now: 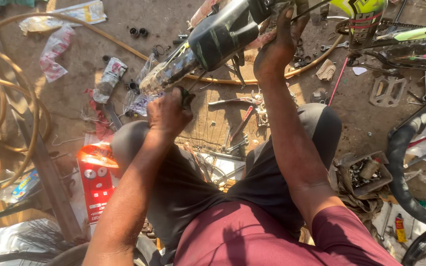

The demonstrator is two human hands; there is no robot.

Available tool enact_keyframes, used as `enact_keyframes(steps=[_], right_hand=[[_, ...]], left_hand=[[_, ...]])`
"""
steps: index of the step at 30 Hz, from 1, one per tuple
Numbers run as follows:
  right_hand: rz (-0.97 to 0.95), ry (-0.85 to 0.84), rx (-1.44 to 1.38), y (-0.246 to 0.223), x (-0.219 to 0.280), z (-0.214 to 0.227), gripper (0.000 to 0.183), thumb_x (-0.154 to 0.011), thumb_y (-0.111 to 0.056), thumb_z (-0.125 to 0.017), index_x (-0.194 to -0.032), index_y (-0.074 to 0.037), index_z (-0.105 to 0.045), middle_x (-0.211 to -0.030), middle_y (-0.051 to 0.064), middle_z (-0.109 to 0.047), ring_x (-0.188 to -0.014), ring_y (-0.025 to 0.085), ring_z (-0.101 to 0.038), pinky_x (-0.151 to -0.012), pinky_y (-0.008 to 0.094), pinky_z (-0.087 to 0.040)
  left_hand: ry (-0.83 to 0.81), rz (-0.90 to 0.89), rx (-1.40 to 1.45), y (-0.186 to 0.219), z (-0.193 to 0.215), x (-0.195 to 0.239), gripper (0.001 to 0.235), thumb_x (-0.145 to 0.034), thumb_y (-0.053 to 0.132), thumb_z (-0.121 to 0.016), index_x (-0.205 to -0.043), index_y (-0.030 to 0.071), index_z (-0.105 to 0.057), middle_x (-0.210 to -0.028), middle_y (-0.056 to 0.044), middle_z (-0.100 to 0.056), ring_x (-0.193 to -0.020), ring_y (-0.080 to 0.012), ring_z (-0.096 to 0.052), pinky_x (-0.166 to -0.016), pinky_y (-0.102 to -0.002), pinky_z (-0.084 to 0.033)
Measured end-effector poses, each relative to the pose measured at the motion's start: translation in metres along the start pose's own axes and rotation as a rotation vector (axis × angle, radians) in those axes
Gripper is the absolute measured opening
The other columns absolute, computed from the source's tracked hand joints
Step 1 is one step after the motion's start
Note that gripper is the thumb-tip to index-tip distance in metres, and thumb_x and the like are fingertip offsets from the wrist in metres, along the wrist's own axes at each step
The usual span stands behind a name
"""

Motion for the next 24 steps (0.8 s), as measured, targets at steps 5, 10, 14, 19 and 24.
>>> enact_keyframes(steps=[5, 10, 14, 19, 24], right_hand=[[0.035, -0.135, -0.029, -0.015, 0.006, -0.016, 0.064, -0.107, -0.03, -0.068, -0.158, -0.015, -0.031, -0.154, 0.007, -0.05, -0.141, 0.021, -0.049, -0.12, 0.039, -0.04], [0.11, -0.156, 0.01, -0.018, 0.008, -0.023, 0.053, -0.109, -0.024, -0.065, -0.154, -0.011, -0.04, -0.15, 0.009, -0.057, -0.138, 0.02, -0.056, -0.121, 0.037, -0.045], [0.033, -0.186, -0.076, -0.026, 0.016, -0.028, 0.049, -0.112, -0.025, -0.066, -0.152, -0.011, -0.042, -0.141, 0.008, -0.058, -0.122, 0.018, -0.057, -0.097, 0.034, -0.046], [0.037, -0.15, -0.031, -0.024, 0.017, -0.027, 0.058, -0.11, -0.03, -0.066, -0.155, -0.01, -0.036, -0.141, 0.007, -0.058, -0.124, 0.017, -0.058, -0.104, 0.036, -0.048], [-0.012, -0.073, -0.074, -0.016, 0.003, -0.014, 0.084, -0.102, -0.032, -0.071, -0.162, -0.01, -0.016, -0.149, 0.009, -0.055, -0.133, 0.02, -0.057, -0.115, 0.037, -0.046]], left_hand=[[0.195, -0.139, 0.013, 0.003, 0.031, -0.002, 0.022, -0.095, 0.031, -0.074, -0.1, 0.01, -0.072, -0.077, -0.009, -0.07, -0.062, -0.0244, -0.065, -0.056, -0.04, -0.05], [-0.021, 0.702, 1.339, -0.023, 0.026, -0.005, 0.039, -0.094, 0.039, -0.07, -0.099, 0.001, -0.075, -0.079, -0.009, -0.075, -0.051, -0.0139, -0.059, -0.043, -0.029, -0.047], [-0.326, 0.76, 1.41, -0.025, 0.029, -0.009, 0.035, -0.09, 0.032, -0.072, -0.099, -0.002, -0.07, -0.073, -0.01, -0.071, -0.043, -0.0137, -0.054, -0.036, -0.028, -0.038], [-0.481, 0.577, 1.209, -0.028, 0.011, -0.018, 0.034, -0.097, 0.028, -0.073, -0.099, -0.005, -0.073, -0.067, -0.01, -0.063, -0.046, -0.0139, -0.05, -0.039, -0.029, -0.035], [-0.21, 0.257, 0.346, -0.019, 0.018, -0.013, 0.02, -0.099, 0.037, -0.07, -0.099, 0.018, -0.075, -0.064, 0.0, -0.067, -0.049, -0.0093, -0.059, -0.043, -0.028, -0.043]])
Point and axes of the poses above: each hand's wrist, its own x-axis away from the middle knuckle, its own z-axis out of the back of the hand, y = z × x, the point moved 4 cm from there along -x, towards the middle knuckle
